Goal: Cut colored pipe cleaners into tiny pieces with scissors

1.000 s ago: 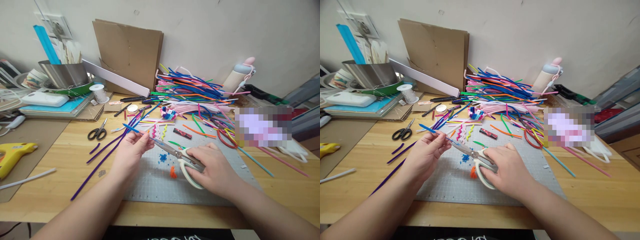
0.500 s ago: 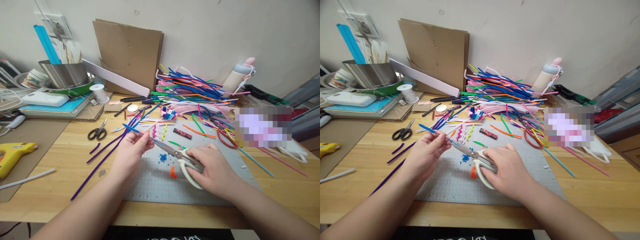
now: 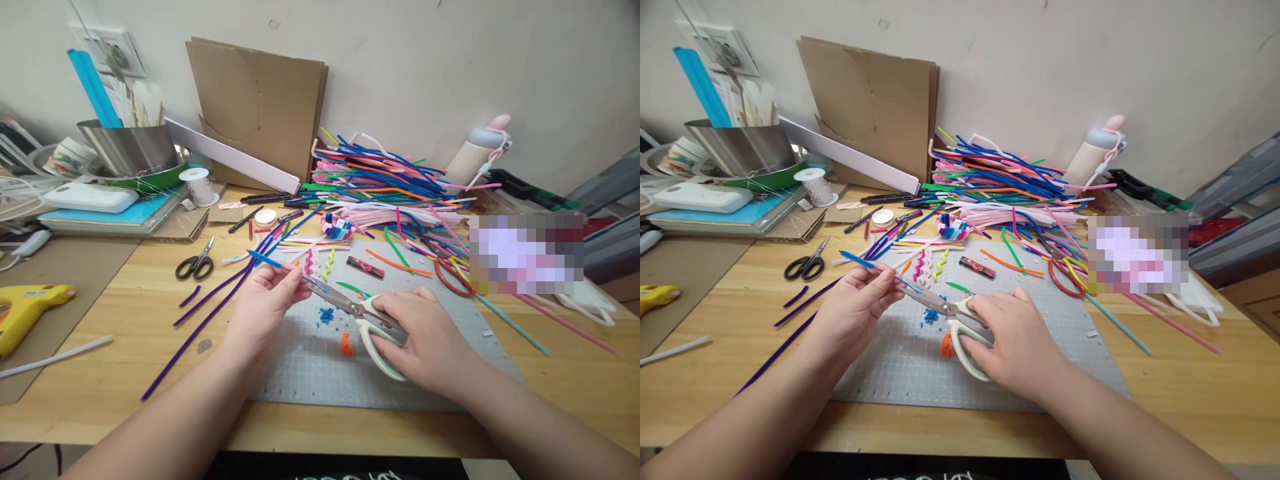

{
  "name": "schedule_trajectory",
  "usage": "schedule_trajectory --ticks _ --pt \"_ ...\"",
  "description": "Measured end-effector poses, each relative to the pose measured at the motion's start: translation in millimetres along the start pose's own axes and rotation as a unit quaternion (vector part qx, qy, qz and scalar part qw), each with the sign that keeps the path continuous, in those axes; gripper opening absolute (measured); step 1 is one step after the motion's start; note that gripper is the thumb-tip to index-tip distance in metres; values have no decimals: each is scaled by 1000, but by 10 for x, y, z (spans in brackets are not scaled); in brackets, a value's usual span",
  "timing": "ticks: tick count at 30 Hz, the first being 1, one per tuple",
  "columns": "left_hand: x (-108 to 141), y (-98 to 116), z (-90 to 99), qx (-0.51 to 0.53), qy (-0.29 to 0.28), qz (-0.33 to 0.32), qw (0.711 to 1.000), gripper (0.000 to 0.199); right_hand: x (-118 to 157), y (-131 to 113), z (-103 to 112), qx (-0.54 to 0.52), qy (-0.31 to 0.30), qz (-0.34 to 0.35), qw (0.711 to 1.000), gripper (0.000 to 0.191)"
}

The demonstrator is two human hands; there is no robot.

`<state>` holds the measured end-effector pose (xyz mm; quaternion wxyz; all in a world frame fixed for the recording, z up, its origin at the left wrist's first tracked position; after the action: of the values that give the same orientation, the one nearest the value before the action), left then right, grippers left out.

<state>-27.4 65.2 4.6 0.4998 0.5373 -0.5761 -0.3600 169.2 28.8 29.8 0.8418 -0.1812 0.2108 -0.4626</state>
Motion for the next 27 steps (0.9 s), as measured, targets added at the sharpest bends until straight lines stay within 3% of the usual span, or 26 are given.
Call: schedule_trajectory --ticks 27 --pt "-6 -9 16 0 0 10 1000 24 -5 -12 79 -7 27 7 1000 13"
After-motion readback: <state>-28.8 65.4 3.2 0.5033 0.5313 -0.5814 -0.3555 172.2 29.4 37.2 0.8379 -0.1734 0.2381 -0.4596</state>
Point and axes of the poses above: each hand's wrist, its own x-axis away from the middle knuckle, its own z-axis out of the back of the hand, y = z × x, the point moved 7 cm from there along -x, towards the middle knuckle, and after that the axes turned 13 degrees about -x, right-handed, at the moved point
